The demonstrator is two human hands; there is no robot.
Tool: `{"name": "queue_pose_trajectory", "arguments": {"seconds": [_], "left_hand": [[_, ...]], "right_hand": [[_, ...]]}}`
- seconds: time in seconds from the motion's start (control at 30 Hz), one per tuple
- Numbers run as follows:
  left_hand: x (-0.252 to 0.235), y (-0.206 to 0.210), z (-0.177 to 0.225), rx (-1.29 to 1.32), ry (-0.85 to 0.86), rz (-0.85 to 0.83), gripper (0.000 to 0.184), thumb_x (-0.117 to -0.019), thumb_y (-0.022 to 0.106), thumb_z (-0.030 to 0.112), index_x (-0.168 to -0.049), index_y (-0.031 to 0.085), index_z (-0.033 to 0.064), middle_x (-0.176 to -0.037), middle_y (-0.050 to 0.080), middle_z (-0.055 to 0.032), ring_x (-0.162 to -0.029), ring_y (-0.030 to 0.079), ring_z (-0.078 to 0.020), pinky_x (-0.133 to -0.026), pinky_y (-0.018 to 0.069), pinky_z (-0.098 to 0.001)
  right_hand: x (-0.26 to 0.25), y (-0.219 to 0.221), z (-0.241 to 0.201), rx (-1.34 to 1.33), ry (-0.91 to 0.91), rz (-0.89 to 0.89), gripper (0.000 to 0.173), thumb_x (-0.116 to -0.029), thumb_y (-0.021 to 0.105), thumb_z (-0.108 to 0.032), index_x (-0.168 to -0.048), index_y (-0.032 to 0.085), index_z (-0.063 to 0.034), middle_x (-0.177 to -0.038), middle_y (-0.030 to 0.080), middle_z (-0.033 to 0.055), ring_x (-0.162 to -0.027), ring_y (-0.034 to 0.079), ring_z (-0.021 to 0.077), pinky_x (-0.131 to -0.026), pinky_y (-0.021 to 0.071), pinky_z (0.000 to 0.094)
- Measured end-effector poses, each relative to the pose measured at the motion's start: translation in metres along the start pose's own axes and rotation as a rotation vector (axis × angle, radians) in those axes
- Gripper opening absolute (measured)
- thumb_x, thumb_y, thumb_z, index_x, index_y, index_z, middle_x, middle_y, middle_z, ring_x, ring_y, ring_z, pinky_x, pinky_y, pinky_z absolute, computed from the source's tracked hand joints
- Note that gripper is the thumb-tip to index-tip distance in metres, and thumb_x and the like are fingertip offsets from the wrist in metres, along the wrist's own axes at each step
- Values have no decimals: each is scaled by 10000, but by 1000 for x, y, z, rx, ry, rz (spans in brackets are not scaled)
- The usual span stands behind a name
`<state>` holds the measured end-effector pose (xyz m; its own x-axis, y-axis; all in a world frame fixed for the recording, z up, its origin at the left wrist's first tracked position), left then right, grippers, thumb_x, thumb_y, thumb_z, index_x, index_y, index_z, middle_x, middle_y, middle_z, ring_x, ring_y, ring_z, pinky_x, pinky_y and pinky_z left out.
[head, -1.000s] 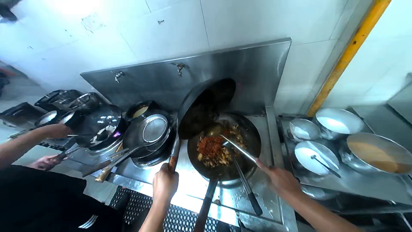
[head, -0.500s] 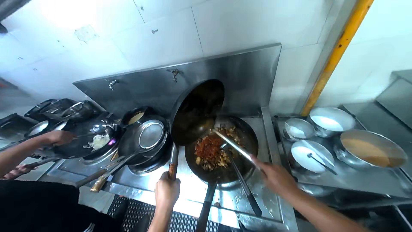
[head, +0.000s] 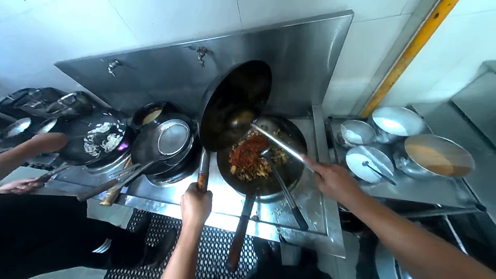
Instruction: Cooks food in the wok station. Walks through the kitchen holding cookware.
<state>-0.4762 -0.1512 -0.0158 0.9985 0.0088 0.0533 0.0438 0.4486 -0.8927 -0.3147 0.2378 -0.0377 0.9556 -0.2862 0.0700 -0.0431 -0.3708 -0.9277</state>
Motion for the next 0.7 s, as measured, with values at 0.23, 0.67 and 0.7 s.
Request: {"name": "queue_pose_trajectory", "arguments": {"seconds": [0.23, 0.67, 0.7], "left_hand": [[-15, -4, -3, -4, 9, -58, 192, -836, 753, 165, -996, 683, 86, -773, 657, -70, -707, 651, -257, -643, 533, -511], [-65, 14, -23, 118, 78, -144, 212, -825, 738, 181, -1011, 678, 100, -777, 654, -54, -727, 649, -243, -654, 526, -496], [-67, 16, -27, 140, 74, -143, 205, -822, 736, 174, -1004, 680, 99, -769, 648, -56, -718, 642, -245, -645, 519, -500]], "right_hand": [[18, 62, 19, 51, 99, -194, 718, -991, 549, -153, -1597, 319, -464, -1076, 732, 184, -979, 705, 414, -852, 555, 626], [22, 58, -20, 61, 250, -136, 681, -990, 503, -181, -1593, 339, -452, -1085, 742, 155, -988, 714, 373, -876, 559, 593], [29, 50, -17, 57, 276, -125, 665, -994, 511, -182, -1590, 359, -437, -1084, 742, 155, -985, 714, 371, -881, 558, 595]]}}
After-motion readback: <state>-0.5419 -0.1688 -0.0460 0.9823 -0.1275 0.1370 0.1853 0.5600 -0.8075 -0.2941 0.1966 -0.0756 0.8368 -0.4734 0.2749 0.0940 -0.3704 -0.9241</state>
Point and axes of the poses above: each hand's wrist, its own x-axis away from the middle knuckle, its own y-axis out of the palm, z = x × y, the point moved 8 cm from there along -x, towards the middle knuckle
